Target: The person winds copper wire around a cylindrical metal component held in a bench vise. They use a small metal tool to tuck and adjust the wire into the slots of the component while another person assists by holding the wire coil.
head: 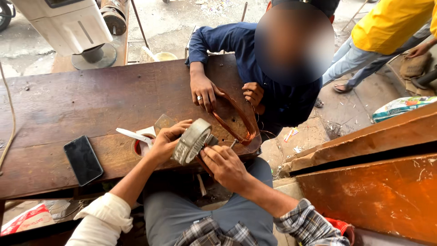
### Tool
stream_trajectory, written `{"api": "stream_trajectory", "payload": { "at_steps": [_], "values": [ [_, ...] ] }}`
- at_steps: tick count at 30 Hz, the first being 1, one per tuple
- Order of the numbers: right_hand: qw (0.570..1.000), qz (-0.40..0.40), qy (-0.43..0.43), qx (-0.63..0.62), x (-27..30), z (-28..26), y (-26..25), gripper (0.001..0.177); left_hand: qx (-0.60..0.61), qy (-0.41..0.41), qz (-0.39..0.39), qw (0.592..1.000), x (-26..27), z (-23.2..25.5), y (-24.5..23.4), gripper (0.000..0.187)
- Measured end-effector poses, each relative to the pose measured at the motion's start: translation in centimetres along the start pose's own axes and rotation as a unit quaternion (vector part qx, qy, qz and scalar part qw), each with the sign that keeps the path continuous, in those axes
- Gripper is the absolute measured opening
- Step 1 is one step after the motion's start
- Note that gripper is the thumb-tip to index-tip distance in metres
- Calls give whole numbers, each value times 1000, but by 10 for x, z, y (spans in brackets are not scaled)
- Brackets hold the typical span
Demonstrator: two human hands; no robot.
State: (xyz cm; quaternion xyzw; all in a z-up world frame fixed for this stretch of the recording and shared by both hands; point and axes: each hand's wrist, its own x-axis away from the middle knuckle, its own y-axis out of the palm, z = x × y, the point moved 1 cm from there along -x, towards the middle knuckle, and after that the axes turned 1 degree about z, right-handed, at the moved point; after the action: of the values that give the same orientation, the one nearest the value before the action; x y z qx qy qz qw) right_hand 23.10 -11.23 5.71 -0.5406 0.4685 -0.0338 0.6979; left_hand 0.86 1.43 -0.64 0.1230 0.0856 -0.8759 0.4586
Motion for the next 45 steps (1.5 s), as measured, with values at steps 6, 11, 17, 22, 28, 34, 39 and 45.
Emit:
{"api": "stream_trajectory", "payload": {
  "at_steps": [6, 11, 17, 22, 28, 34, 39, 45],
  "values": [
    [971, 145, 69, -176, 9, 30, -11, 16, 72, -21, 75, 994, 7, 0, 4, 38],
    [570, 349, 456, -589, 29, 109, 4, 28, -142, 48, 261, 954, 41, -6, 30, 39],
    [455, 239, 553, -656, 13, 154, 56, 30, -461, 203, 285, 815, 85, -6, 33, 50],
    [455, 240, 587, -626, 6, 132, 60, 50, -491, 167, 319, 793, 91, -35, 28, 41],
    [769, 194, 419, -442, 40, 24, 17, 40, -476, 174, 328, 797, 93, -41, 26, 52],
    [828, 73, 455, -321, 57, -43, 13, 34, -308, 294, 266, 865, 85, -2, 43, 101],
    [847, 39, 424, -317, 51, -51, 17, 39, -194, 233, 239, 922, 70, 36, 79, 116],
    [845, 17, 442, -299, 54, -59, 20, 42, -247, 217, 350, 877, 59, 35, 109, 100]
  ]
}}
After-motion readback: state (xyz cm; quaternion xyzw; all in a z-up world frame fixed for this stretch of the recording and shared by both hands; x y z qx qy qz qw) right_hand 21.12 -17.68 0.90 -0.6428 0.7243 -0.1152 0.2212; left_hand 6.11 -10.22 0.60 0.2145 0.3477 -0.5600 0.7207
